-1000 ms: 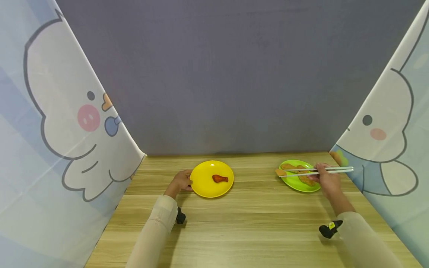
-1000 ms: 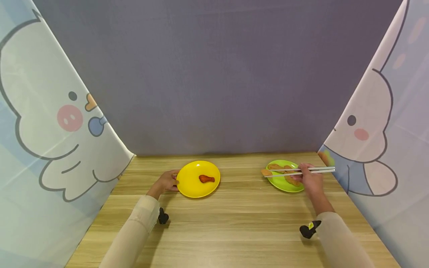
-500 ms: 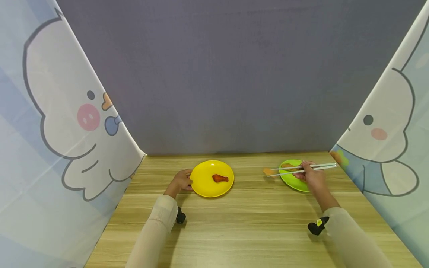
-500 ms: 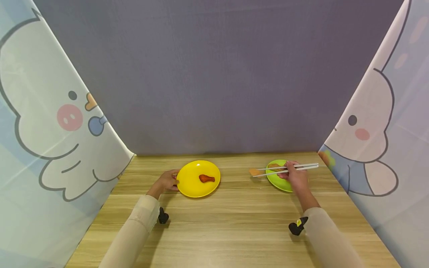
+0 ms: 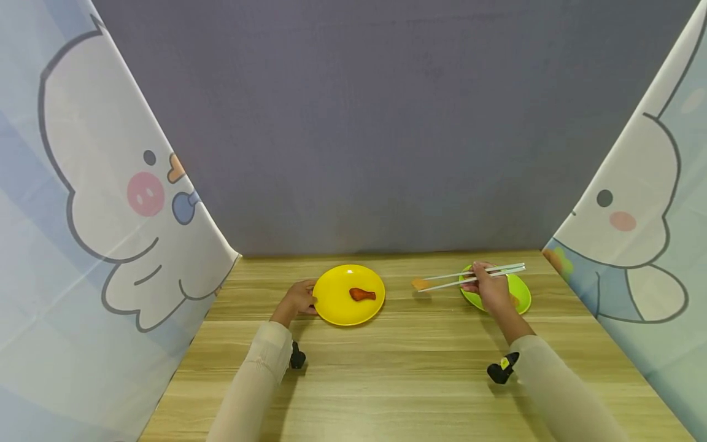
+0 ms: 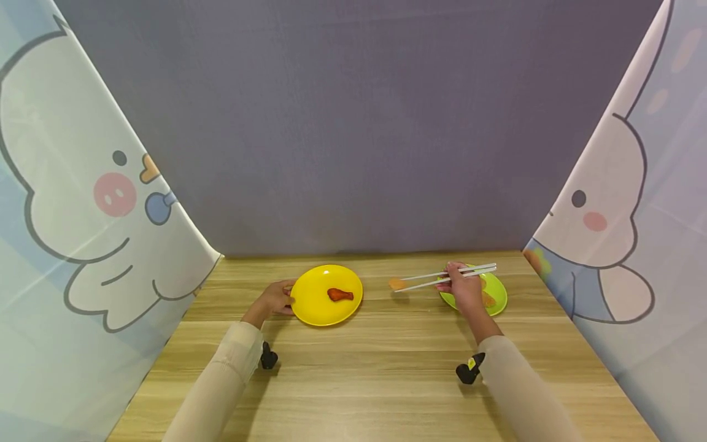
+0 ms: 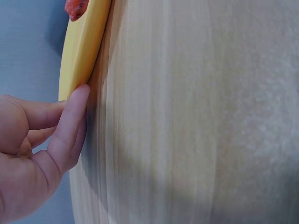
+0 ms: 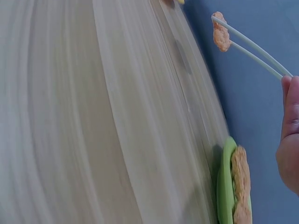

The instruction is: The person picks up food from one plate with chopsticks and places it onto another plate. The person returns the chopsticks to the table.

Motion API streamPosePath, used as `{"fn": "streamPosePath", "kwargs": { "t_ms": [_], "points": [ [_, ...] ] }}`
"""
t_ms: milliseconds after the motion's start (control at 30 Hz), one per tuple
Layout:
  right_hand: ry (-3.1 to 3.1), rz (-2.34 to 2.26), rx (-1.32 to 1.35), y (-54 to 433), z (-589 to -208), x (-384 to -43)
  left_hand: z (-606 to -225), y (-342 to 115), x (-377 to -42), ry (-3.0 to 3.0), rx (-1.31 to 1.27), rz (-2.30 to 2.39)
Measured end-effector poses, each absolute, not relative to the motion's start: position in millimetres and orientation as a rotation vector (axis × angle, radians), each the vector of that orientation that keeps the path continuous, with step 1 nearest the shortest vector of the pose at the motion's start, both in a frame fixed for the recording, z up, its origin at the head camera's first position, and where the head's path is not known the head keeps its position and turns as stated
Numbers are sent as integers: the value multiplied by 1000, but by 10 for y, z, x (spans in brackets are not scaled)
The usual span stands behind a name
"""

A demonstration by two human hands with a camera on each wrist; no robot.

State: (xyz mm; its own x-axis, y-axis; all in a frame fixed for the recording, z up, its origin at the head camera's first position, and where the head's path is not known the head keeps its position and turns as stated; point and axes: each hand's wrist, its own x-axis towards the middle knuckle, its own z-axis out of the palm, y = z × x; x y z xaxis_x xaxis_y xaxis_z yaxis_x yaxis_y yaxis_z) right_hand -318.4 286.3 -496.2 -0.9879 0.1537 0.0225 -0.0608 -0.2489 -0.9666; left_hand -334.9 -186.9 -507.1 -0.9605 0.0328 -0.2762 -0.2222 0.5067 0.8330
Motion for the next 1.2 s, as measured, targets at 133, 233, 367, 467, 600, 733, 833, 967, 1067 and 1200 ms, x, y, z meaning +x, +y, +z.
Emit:
{"fn": "streamPosePath", "kwargs": {
  "t_ms": [133,233,367,467,600,733,833,967,1067,1200],
  "points": [
    [-1807,2389,-122,2717,-4968,-3209,-5071,-1866,-3350,2503,-159,1428],
    [-1802,2403,-117,2620,-4988,-3228,-5069,-1865,-3346,2503,-155,1427],
    [-1810,2415,-114,2498,-5032,-3246,-5065,-1867,-3340,2500,-153,1429],
    [-1821,2407,-127,2400,-5053,-3248,-5061,-1867,-3340,2500,-159,1430],
    [-1850,2398,-136,2270,-5071,-3244,-5064,-1867,-3341,2501,-168,1434],
    [-1877,2399,-129,2133,-5080,-3229,-5073,-1868,-3341,2499,-171,1438],
    [-1884,2406,-117,2035,-5090,-3222,-5074,-1868,-3344,2496,-174,1441],
    [-1868,2427,-73,1903,-5099,-3228,-5071,-1871,-3345,2494,-176,1437],
    [-1858,2442,-24,1802,-5106,-3239,-5065,-1869,-3343,2488,-177,1438],
    [-1862,2448,2,1676,-5124,-3248,-5052,-1862,-3332,2476,-182,1452]
  ]
}}
